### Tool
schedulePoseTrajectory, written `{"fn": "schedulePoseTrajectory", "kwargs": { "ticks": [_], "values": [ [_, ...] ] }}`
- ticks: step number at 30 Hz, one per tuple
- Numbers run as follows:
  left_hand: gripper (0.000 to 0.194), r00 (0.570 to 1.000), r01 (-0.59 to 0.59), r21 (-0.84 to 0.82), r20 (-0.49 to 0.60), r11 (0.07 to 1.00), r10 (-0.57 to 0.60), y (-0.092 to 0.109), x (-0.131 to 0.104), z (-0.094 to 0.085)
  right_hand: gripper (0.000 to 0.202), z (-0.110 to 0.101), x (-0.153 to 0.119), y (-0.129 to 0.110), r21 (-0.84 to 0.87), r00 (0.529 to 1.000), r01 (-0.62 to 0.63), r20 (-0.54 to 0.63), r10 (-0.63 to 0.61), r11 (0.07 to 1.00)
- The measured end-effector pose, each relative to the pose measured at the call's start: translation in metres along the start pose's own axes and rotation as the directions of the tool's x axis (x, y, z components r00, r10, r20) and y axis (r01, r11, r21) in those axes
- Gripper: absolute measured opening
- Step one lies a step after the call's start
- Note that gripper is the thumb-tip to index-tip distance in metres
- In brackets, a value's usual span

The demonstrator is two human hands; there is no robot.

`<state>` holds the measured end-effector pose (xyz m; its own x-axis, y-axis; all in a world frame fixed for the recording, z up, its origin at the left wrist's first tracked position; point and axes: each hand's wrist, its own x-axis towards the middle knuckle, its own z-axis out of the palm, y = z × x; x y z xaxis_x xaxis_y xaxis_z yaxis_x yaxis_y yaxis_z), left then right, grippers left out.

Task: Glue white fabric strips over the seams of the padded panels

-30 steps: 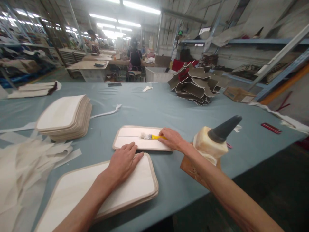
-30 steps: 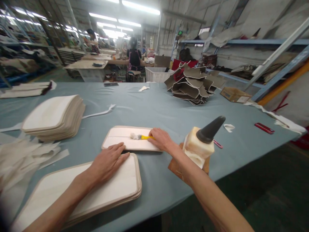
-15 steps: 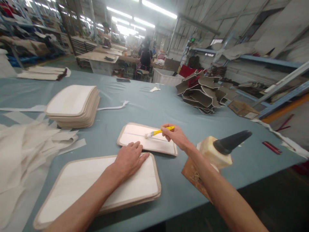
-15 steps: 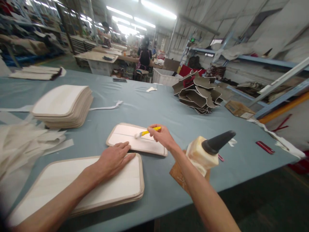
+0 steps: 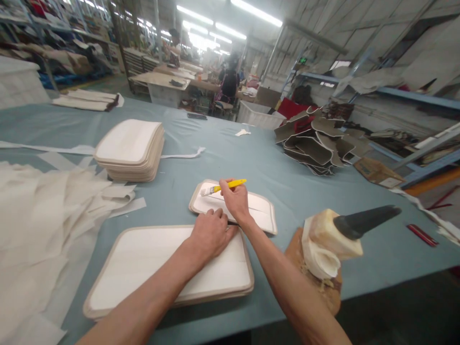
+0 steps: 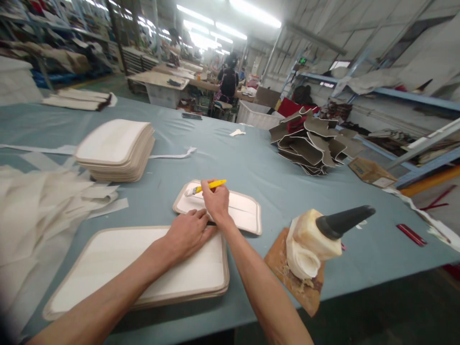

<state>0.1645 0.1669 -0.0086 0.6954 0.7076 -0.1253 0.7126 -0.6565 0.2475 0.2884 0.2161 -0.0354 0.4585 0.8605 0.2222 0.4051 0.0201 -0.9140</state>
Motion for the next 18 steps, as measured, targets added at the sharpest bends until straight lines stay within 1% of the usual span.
{"fn": "schedulePoseTrajectory", "kwargs": {
  "ticks": [2,4,6,8,10,13,18],
  "values": [
    [0.053,1.000,0.002,-0.001,0.001,1.000,-0.002,0.000,0.001,0.001,0.036,0.009,0.002,0.003,-0.087,1.000,-0.014,0.020,0.016,0.996],
    [0.052,1.000,0.005,0.005,0.002,1.000,-0.005,0.000,0.001,0.002,0.034,0.012,0.004,0.006,-0.162,0.999,-0.020,0.047,0.028,0.987],
    [0.052,1.000,0.006,0.016,0.000,1.000,-0.006,0.000,0.001,0.003,0.032,0.011,0.006,0.007,-0.204,0.997,-0.023,0.064,0.036,0.979],
    [0.053,1.000,0.003,0.030,-0.002,1.000,-0.003,0.000,0.001,0.003,0.030,0.004,0.007,0.008,-0.240,0.997,-0.022,0.073,0.041,0.971],
    [0.054,1.000,-0.005,0.040,-0.001,0.999,0.005,0.000,0.001,0.004,0.031,-0.006,0.009,0.009,-0.284,0.996,-0.021,0.079,0.045,0.959],
    [0.054,1.000,-0.024,0.047,0.003,0.999,0.024,-0.002,0.003,0.004,0.030,-0.030,0.011,0.010,-0.351,0.996,-0.024,0.075,0.053,0.936],
    [0.054,0.999,-0.044,0.055,-0.004,0.998,0.044,-0.005,0.007,0.008,0.028,-0.083,0.012,0.018,-0.454,0.995,-0.068,0.036,0.095,0.888]
  ]
}}
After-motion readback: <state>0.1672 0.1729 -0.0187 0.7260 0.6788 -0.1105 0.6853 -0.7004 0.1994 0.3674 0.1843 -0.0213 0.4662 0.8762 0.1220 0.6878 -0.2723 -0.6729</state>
